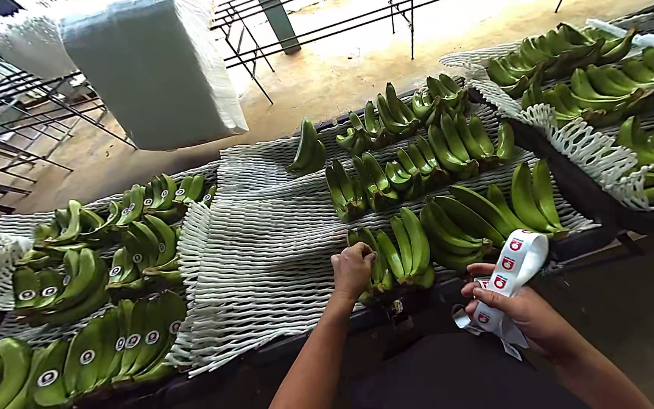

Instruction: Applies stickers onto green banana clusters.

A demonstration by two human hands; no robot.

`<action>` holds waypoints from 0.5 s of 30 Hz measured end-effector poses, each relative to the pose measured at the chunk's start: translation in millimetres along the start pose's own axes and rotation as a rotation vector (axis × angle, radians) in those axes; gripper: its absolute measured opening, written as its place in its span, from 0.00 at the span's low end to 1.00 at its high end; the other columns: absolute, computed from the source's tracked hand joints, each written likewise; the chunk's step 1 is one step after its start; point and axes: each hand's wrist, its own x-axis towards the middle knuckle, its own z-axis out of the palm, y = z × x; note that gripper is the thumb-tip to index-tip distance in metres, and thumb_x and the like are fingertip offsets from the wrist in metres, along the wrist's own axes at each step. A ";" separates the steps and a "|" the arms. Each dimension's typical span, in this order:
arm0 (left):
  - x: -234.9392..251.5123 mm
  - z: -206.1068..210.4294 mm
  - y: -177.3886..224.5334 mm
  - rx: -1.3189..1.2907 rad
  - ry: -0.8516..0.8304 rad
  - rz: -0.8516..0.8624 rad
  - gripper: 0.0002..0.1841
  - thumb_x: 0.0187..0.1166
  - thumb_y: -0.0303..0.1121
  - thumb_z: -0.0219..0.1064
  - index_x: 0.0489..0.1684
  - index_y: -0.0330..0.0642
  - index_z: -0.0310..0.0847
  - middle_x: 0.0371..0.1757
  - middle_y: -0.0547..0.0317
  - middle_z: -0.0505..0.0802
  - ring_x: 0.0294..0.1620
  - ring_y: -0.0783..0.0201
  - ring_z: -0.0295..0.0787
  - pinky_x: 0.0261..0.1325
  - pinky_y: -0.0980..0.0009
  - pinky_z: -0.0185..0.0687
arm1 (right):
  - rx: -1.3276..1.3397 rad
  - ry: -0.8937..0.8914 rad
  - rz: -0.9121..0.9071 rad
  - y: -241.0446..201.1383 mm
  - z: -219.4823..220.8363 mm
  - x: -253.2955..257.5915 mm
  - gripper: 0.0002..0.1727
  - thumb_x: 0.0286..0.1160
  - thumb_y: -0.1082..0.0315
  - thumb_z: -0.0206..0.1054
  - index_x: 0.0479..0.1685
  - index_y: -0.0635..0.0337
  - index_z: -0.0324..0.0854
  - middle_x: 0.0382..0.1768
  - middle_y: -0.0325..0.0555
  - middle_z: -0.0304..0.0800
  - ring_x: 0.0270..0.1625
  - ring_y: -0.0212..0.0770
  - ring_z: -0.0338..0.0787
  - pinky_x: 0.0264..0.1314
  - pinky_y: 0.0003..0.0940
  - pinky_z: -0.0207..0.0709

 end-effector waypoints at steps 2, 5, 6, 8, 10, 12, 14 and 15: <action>0.5 7.4 2.8 0.074 0.062 -0.005 0.12 0.84 0.34 0.66 0.52 0.36 0.90 0.50 0.48 0.96 0.60 0.51 0.90 0.78 0.44 0.61 | 0.012 -0.014 0.044 -4.0 -5.3 4.1 0.23 0.76 0.78 0.58 0.71 0.64 0.66 0.45 0.47 0.93 0.41 0.41 0.96 0.47 0.35 0.91; -0.6 11.9 5.6 0.161 0.127 -0.017 0.12 0.82 0.34 0.67 0.50 0.35 0.90 0.47 0.46 0.96 0.58 0.48 0.90 0.77 0.43 0.60 | 0.014 0.001 0.074 -13.2 -9.5 6.8 0.27 0.68 0.79 0.57 0.72 0.64 0.65 0.49 0.48 0.91 0.46 0.39 0.94 0.50 0.34 0.90; -0.8 13.3 6.8 0.199 0.143 -0.019 0.13 0.82 0.34 0.67 0.50 0.33 0.89 0.47 0.43 0.96 0.58 0.46 0.90 0.77 0.43 0.60 | -0.008 0.020 0.062 -16.2 -9.8 6.7 0.25 0.68 0.81 0.59 0.68 0.64 0.69 0.47 0.45 0.91 0.44 0.35 0.94 0.48 0.30 0.90; 1.2 15.2 8.2 0.292 0.191 -0.027 0.16 0.78 0.35 0.71 0.54 0.29 0.86 0.48 0.38 0.95 0.57 0.40 0.90 0.76 0.40 0.63 | -0.014 0.051 0.031 -18.9 -11.9 9.4 0.17 0.70 0.85 0.61 0.58 0.65 0.76 0.40 0.42 0.93 0.39 0.32 0.93 0.45 0.27 0.89; 4.2 9.7 9.6 0.350 0.236 -0.040 0.28 0.71 0.38 0.79 0.64 0.28 0.79 0.55 0.34 0.92 0.61 0.36 0.88 0.73 0.35 0.65 | 0.015 0.078 0.007 -20.9 -13.0 13.9 0.15 0.70 0.87 0.62 0.53 0.66 0.78 0.37 0.44 0.92 0.36 0.33 0.93 0.42 0.28 0.90; -3.0 6.5 15.5 0.287 0.302 0.098 0.28 0.68 0.36 0.81 0.64 0.28 0.81 0.59 0.30 0.89 0.64 0.32 0.85 0.68 0.31 0.67 | 0.040 0.117 -0.018 -23.9 -12.4 17.2 0.15 0.70 0.88 0.63 0.54 0.67 0.77 0.37 0.45 0.92 0.35 0.34 0.94 0.40 0.29 0.91; -19.0 6.4 39.2 0.071 0.309 0.373 0.20 0.70 0.34 0.78 0.53 0.26 0.86 0.52 0.31 0.91 0.58 0.31 0.87 0.62 0.32 0.73 | 0.063 0.146 -0.067 -28.2 -10.2 22.5 0.17 0.69 0.88 0.64 0.56 0.67 0.75 0.38 0.45 0.92 0.36 0.34 0.94 0.41 0.28 0.91; -29.7 10.2 55.4 -0.062 0.224 0.474 0.18 0.71 0.37 0.77 0.49 0.28 0.87 0.49 0.36 0.92 0.56 0.36 0.87 0.61 0.36 0.77 | 0.072 0.163 -0.082 -29.8 -8.7 24.1 0.16 0.70 0.88 0.63 0.55 0.66 0.75 0.37 0.44 0.91 0.36 0.33 0.93 0.41 0.28 0.91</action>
